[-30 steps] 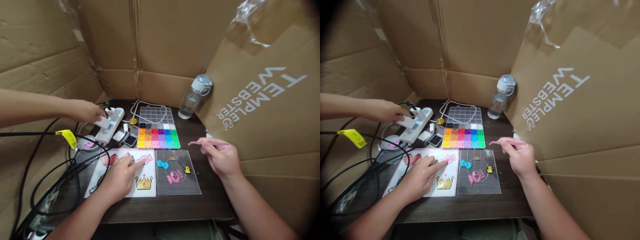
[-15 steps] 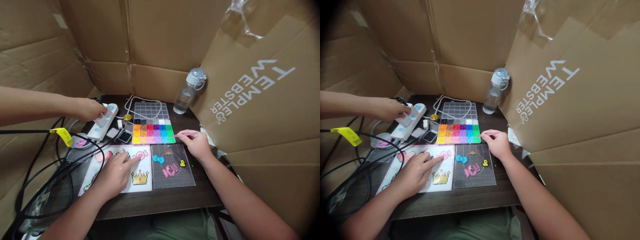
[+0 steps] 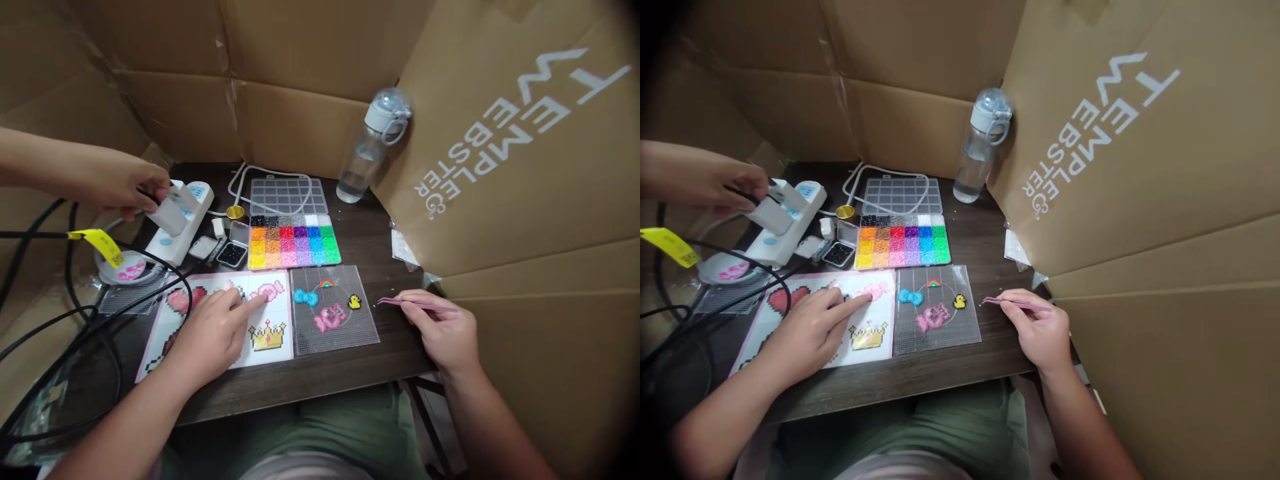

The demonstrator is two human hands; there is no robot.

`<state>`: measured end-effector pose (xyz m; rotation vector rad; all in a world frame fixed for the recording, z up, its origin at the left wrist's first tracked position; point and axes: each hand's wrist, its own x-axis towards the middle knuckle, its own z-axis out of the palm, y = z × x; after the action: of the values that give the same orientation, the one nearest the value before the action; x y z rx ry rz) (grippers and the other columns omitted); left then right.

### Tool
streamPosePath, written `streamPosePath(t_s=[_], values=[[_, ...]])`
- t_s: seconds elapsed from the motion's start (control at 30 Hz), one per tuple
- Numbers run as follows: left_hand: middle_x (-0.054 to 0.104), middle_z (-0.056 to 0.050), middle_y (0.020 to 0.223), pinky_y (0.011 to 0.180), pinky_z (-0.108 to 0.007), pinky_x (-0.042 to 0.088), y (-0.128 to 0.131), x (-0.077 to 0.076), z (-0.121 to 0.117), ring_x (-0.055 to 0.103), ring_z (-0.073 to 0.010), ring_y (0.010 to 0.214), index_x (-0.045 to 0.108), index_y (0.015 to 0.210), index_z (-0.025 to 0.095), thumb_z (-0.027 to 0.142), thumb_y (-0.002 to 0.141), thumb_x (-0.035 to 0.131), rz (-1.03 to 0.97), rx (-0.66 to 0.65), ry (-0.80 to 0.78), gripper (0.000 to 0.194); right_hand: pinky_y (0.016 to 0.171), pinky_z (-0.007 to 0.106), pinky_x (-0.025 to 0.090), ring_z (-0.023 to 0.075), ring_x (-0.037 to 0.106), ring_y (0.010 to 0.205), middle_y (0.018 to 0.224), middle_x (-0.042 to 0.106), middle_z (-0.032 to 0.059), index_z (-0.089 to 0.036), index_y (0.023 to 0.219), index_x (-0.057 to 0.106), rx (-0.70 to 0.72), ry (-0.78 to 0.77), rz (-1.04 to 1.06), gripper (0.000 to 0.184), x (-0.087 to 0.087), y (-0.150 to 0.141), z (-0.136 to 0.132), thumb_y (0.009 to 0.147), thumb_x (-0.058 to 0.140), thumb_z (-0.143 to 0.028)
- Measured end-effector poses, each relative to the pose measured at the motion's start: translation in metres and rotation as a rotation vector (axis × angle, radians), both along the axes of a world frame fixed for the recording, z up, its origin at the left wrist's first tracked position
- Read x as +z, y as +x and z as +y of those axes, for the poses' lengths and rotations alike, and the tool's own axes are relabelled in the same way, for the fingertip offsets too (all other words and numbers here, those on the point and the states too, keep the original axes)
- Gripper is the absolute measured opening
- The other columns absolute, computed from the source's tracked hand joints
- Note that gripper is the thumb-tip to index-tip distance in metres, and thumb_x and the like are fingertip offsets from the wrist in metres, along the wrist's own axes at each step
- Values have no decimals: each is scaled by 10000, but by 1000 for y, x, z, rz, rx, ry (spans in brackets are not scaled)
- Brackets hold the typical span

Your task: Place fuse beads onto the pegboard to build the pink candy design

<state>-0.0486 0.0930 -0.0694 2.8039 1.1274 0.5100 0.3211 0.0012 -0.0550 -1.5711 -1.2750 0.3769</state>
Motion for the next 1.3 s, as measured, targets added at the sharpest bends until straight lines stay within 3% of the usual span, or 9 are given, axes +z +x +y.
streamPosePath(t_s=[0.17, 0.5, 0.87, 0.97, 1.1, 1.3], values=[[481, -44, 791, 661, -327, 346, 0, -1, 0, 465, -207, 736, 655, 1288, 188, 106, 939, 437, 18, -7, 25, 420, 686, 251, 607, 170, 738, 723, 798, 777, 50, -202, 712, 764, -66, 20, 38, 87, -9, -4, -5, 786, 727, -230], [490, -45, 798, 658, -328, 337, -1, -2, 1, 461, -205, 740, 643, 1303, 196, 124, 960, 420, -1, -6, 9, 416, 694, 266, 611, 179, 738, 724, 775, 777, 47, -207, 725, 776, 0, -18, 9, 83, -1, -9, 0, 780, 719, -232], [506, -49, 810, 664, -342, 348, -1, -2, -1, 491, -209, 739, 654, 1294, 229, 125, 940, 423, 26, 23, -17, 436, 746, 320, 609, 192, 733, 754, 819, 784, 53, -230, 781, 809, -2, -74, 22, 125, -4, -4, 0, 820, 708, -291], [523, -52, 813, 655, -342, 356, 0, 0, -2, 494, -204, 725, 668, 1273, 224, 114, 932, 421, 28, 30, -16, 435, 730, 345, 609, 202, 726, 747, 804, 778, 59, -214, 819, 807, 4, -27, 89, 149, 3, -3, 18, 834, 707, -324], [539, -57, 817, 672, -349, 398, 0, 2, -3, 502, -204, 747, 664, 1275, 223, 110, 933, 404, 14, 45, -29, 443, 683, 347, 600, 206, 715, 721, 787, 768, 64, -195, 827, 801, 33, 59, 142, 168, 21, -15, 61, 817, 729, -347], [555, -64, 843, 681, -353, 411, -1, 1, -3, 513, -209, 788, 628, 1319, 229, 102, 936, 400, 61, 50, -64, 464, 732, 352, 594, 208, 724, 764, 810, 783, 75, -186, 743, 783, 153, -45, 45, 171, 30, -45, 109, 792, 724, -339]])
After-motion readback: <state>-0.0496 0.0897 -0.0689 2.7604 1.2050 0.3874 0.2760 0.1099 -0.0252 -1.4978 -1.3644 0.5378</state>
